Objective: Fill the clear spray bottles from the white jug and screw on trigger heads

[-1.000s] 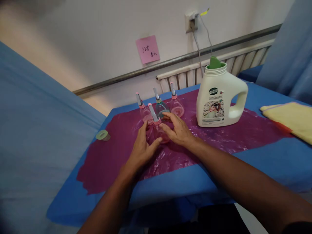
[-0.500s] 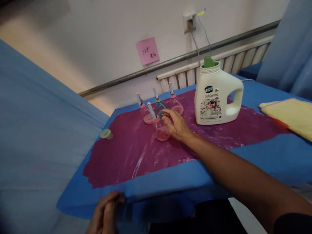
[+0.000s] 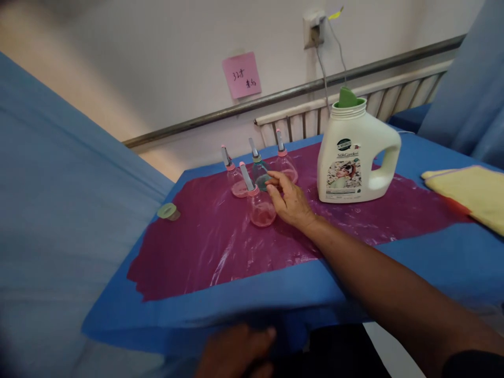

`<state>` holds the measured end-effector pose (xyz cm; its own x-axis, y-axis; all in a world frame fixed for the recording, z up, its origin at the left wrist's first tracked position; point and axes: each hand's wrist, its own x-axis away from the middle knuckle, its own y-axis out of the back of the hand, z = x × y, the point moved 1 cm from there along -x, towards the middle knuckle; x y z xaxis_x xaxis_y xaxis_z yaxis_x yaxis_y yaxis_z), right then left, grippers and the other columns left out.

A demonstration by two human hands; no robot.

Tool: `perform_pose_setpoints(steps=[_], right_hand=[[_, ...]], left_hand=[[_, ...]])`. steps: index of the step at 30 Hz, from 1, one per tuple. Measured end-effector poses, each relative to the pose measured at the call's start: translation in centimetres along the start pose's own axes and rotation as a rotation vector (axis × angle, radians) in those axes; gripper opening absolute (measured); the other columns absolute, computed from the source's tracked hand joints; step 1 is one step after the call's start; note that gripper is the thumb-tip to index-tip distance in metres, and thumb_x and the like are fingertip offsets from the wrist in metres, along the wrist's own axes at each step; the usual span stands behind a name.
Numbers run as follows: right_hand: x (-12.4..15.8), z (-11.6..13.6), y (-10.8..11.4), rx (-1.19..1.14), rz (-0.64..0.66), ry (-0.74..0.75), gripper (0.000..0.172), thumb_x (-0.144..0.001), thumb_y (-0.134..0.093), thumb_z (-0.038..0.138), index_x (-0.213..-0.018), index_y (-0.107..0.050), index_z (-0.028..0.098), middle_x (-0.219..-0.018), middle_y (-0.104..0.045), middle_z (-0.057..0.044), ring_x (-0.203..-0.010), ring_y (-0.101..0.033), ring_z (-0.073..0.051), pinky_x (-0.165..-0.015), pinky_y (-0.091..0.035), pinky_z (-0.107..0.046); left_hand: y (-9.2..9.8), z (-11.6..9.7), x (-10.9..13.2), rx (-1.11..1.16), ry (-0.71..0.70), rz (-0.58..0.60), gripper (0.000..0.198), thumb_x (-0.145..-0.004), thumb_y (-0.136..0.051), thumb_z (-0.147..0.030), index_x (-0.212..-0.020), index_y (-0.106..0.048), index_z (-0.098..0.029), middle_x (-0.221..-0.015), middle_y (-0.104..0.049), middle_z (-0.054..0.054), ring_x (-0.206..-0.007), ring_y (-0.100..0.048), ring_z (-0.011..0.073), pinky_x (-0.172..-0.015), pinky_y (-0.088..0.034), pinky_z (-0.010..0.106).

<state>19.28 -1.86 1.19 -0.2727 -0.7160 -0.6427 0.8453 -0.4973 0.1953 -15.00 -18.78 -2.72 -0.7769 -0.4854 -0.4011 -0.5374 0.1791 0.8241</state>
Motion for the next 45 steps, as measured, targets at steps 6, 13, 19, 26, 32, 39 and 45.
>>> perform_pose_setpoints(steps=[6, 13, 19, 26, 32, 39, 45], right_hand=[[-0.3, 0.4, 0.8, 0.136, 0.046, 0.043, 0.046, -0.116, -0.061, 0.039, -0.160, -0.062, 0.023, -0.126, -0.087, -0.013, -0.113, -0.086, -0.029, -0.103, -0.069, -0.050], [-0.6, 3.6, 2.9, 0.471, 0.211, 0.166, 0.080, -0.117, -0.060, 0.033, -0.189, -0.029, 0.017, -0.088, -0.080, -0.001, -0.072, -0.076, -0.025, -0.069, -0.056, -0.037], [0.0, 7.6, 3.9, 0.595, 0.348, 0.319, 0.105, -0.112, -0.061, 0.018, -0.193, 0.007, 0.013, -0.086, -0.079, 0.003, -0.061, -0.065, -0.020, -0.059, -0.042, -0.033], [1.5, 7.9, 3.1, 0.706, 0.392, 0.325, 0.109, -0.107, -0.051, 0.012, -0.190, 0.019, 0.012, -0.079, -0.077, 0.001, -0.058, -0.064, -0.024, -0.052, -0.035, -0.036], [2.4, 7.1, 3.3, 0.662, 0.400, 0.233, 0.102, -0.109, -0.054, 0.021, -0.196, -0.001, 0.023, -0.087, -0.081, -0.004, -0.060, -0.064, -0.024, -0.055, -0.041, -0.035], [2.5, 6.6, 3.1, 0.668, 0.341, 0.234, 0.106, -0.110, -0.057, 0.028, -0.195, 0.007, 0.021, -0.085, -0.079, -0.005, -0.057, -0.062, -0.025, -0.051, -0.035, -0.035], [2.2, 6.7, 2.3, 0.693, 0.287, 0.317, 0.100, -0.116, -0.051, 0.024, -0.193, 0.010, 0.014, -0.085, -0.080, -0.004, -0.058, -0.066, -0.025, -0.053, -0.042, -0.036]], left_hand=[[7.6, 3.5, -17.8, 0.086, 0.293, -0.098, 0.079, -0.113, -0.070, -0.034, -0.185, -0.040, -0.030, -0.110, -0.084, 0.001, -0.077, -0.076, 0.0153, -0.074, -0.060, 0.029], [5.0, 7.6, -22.1, -0.227, 0.222, -0.254, 0.102, -0.109, -0.053, -0.018, -0.192, 0.006, -0.022, -0.099, -0.076, -0.001, -0.073, -0.068, 0.0174, -0.070, -0.048, 0.031], [4.4, 7.9, -20.0, -0.331, 0.189, -0.231, 0.106, -0.108, -0.046, -0.012, -0.189, 0.023, -0.016, -0.094, -0.071, -0.003, -0.066, -0.062, 0.0156, -0.067, -0.044, 0.029], [4.3, 7.8, -20.1, -0.311, 0.150, -0.230, 0.110, -0.103, -0.047, -0.009, -0.188, 0.023, -0.013, -0.090, -0.071, -0.002, -0.063, -0.061, 0.0183, -0.063, -0.046, 0.031], [3.6, 7.9, -19.9, -0.251, 0.239, -0.159, 0.114, -0.102, -0.051, -0.013, -0.188, 0.024, -0.012, -0.086, -0.071, -0.001, -0.066, -0.062, 0.0192, -0.069, -0.050, 0.032], [3.5, 8.0, -20.2, -0.245, 0.249, -0.074, 0.109, -0.103, -0.051, -0.011, -0.191, 0.013, -0.017, -0.096, -0.080, 0.003, -0.076, -0.074, 0.0248, -0.074, -0.054, 0.036], [3.5, 8.4, -19.7, -0.294, 0.220, -0.109, 0.105, -0.105, -0.053, -0.010, -0.193, 0.002, -0.021, -0.107, -0.086, 0.006, -0.085, -0.082, 0.0254, -0.076, -0.057, 0.035]])
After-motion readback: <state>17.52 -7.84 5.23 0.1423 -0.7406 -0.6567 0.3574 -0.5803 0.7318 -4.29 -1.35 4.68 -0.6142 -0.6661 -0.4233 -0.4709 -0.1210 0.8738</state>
